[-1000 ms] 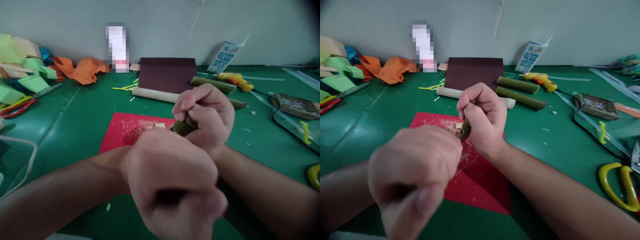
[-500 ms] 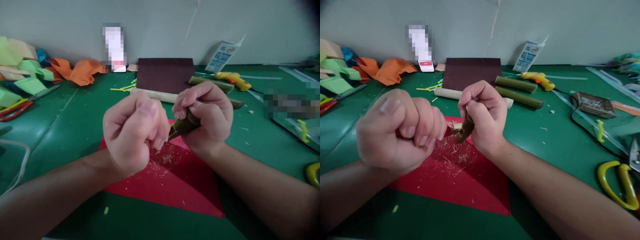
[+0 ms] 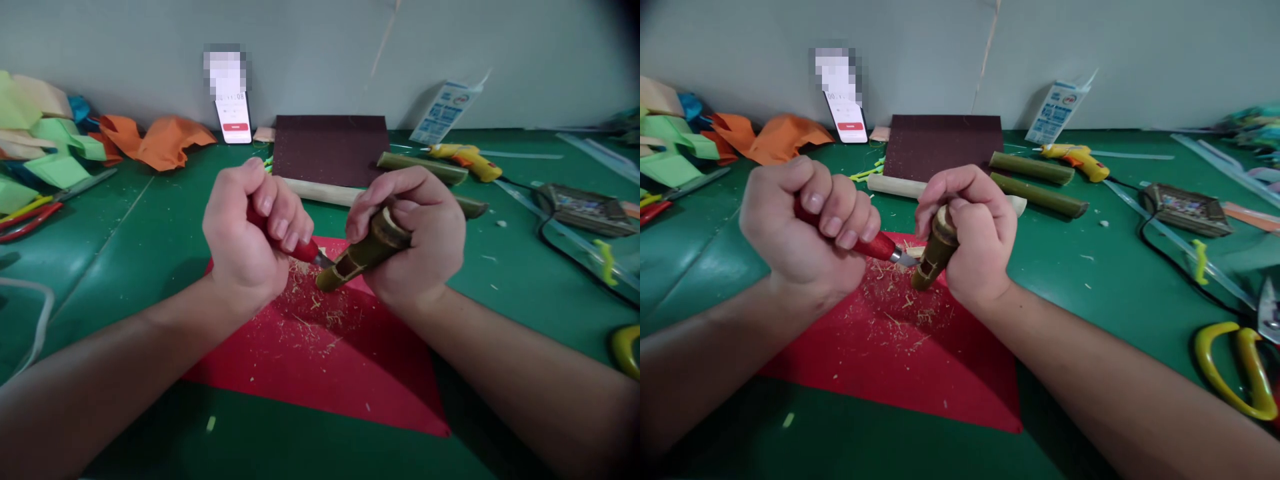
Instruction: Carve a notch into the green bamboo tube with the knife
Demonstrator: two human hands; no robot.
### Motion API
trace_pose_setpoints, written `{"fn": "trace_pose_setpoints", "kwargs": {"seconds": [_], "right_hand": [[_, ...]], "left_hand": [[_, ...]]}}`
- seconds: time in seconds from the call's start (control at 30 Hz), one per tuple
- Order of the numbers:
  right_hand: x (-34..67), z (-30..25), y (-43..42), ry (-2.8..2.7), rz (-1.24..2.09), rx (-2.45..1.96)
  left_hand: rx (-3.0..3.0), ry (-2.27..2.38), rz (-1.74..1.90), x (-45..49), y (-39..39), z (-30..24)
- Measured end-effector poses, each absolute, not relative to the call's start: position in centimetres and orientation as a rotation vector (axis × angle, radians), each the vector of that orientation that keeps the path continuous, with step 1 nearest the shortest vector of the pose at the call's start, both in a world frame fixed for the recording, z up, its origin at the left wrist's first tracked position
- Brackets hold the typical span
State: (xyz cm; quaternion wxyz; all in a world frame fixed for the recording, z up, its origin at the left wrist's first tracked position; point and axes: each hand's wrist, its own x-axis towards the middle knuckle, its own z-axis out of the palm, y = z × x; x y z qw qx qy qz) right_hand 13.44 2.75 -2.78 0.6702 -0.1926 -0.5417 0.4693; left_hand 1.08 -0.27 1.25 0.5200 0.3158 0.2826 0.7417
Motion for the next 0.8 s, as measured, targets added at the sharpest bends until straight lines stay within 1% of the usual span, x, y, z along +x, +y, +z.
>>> {"fn": "trace_pose_setpoints", "kwargs": {"seconds": [0.23,0.43,0.8], "right_hand": [[13.4,-2.8,2.6,-1.244,0.981,-0.482],[13.2,-2.8,2.4,-1.242,1.069,-0.343],[13.2,-2.5,2.1,-1.27,1.125,-0.354]], "left_hand": [[0.516,0.685,1.742,0.5,0.5,0.6],[0.391,0.714,1.712,0.1,1.4,-0.1],[0.318,0.732,1.709,0.2,1.5,-0.4]]}}
